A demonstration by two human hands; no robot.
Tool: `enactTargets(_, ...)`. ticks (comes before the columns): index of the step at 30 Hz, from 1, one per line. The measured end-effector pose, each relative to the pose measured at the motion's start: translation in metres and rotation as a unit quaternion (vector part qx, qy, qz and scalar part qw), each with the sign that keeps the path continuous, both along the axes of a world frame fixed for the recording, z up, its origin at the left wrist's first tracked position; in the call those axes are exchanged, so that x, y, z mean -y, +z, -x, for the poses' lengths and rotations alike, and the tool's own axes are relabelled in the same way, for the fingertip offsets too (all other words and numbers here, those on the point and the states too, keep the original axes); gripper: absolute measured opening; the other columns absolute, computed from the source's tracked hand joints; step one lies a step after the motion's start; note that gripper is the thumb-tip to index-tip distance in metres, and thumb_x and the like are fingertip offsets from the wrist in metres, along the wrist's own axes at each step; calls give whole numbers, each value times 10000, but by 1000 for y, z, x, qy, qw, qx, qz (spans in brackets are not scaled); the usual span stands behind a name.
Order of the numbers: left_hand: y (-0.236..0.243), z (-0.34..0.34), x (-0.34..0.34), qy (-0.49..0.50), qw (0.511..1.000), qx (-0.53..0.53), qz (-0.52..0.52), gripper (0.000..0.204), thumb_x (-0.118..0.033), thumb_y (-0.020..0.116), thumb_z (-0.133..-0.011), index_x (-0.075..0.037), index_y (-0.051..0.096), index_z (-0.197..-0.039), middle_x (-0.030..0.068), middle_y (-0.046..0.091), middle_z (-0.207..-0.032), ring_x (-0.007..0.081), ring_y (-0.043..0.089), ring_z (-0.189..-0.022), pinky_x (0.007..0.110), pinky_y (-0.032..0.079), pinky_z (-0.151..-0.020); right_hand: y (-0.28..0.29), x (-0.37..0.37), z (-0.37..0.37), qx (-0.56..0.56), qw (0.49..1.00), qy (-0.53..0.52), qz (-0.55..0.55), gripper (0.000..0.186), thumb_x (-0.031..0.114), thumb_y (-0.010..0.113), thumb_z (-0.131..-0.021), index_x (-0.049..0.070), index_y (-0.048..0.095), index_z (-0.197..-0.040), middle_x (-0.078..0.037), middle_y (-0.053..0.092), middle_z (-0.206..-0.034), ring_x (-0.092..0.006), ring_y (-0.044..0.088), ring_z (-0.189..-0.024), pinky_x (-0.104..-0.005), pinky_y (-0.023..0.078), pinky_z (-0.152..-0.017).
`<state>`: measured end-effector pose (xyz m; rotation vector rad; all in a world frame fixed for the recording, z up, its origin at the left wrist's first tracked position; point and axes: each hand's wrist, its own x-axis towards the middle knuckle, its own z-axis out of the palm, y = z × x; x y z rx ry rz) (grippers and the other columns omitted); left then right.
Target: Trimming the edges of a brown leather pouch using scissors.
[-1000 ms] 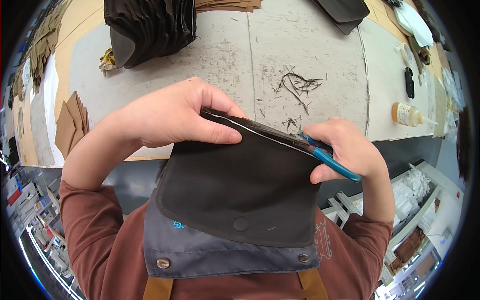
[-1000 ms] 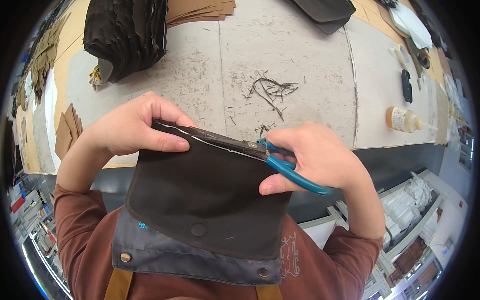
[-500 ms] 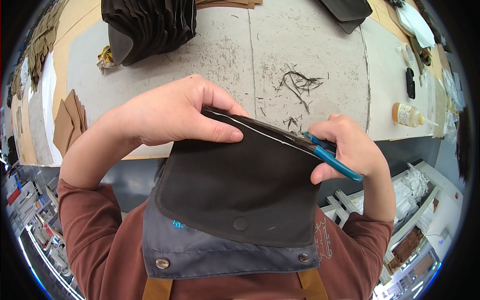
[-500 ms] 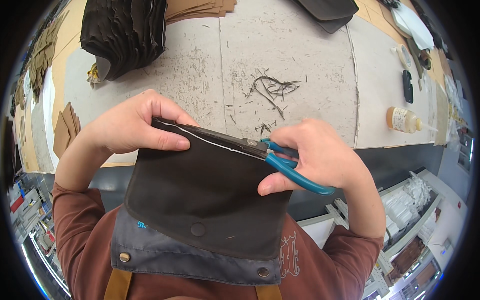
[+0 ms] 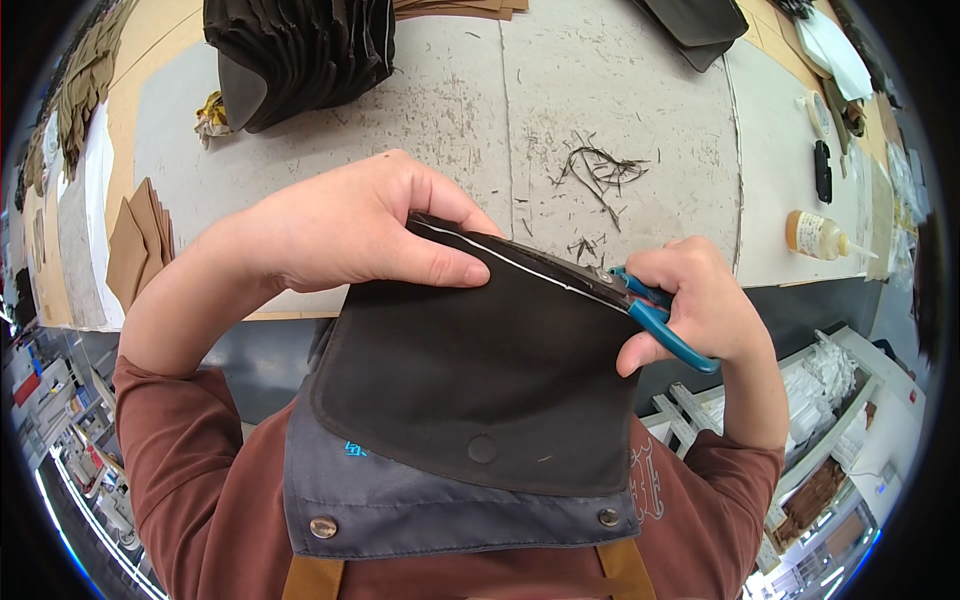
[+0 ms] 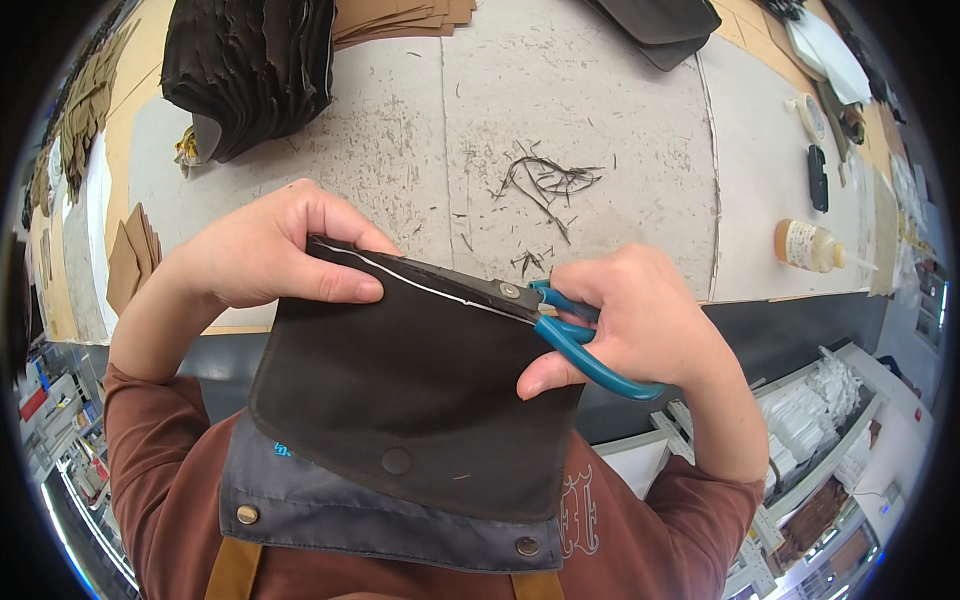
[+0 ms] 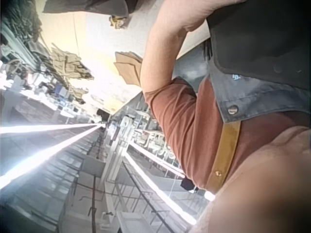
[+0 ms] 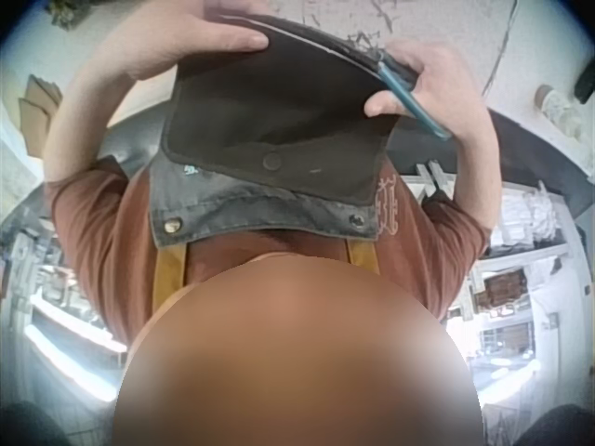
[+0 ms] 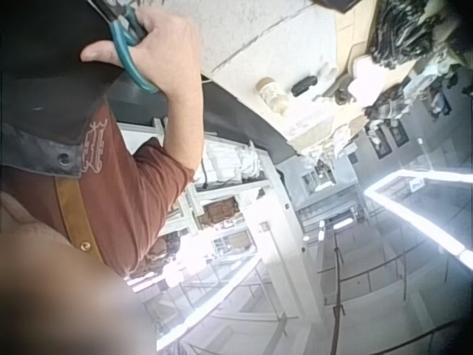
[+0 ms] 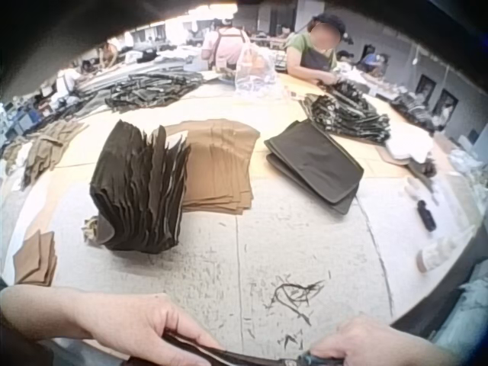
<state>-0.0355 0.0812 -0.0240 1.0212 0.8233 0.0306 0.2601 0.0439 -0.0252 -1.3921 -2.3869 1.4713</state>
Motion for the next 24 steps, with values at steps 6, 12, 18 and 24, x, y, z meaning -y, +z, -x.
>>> enactTargets(6,1,-2,-1,-12,1000,-9,0,246,-61,691,-820,57,662,-1034,48,684,-917,74,605,-825,223,495,-753,5,-3,5,15,999,13,-50,710,655,804,-479,62,420,-556,-44,417,-465,-252,449,-427,-308,355,-452)
enactTargets(12,0,-2,-1,-8,1000,0,15,240,-58,686,-824,57,662,-1034,44,682,-919,68,596,-831,224,489,-759,8,-3,13,44,989,35,-139,718,721,751,-480,90,418,-564,-28,418,-474,-289,444,-450,-327,349,-579)
enactTargets(18,-1,-3,-2,-15,1000,-4,8,251,-62,685,-826,61,658,-1043,44,681,-915,65,594,-824,222,489,-752,4,-4,10,36,989,39,-142,714,713,761,-474,90,418,-543,-32,404,-452,-287,449,-427,-323,369,-534)
enactTargets(24,-2,-3,-3,-19,1000,-5,9,249,-63,683,-827,62,659,-1041,41,681,-910,62,591,-816,217,489,-742,1,-4,7,17,989,30,-147,712,690,782,-475,85,408,-511,-40,381,-420,-280,459,-393,-318,374,-424)
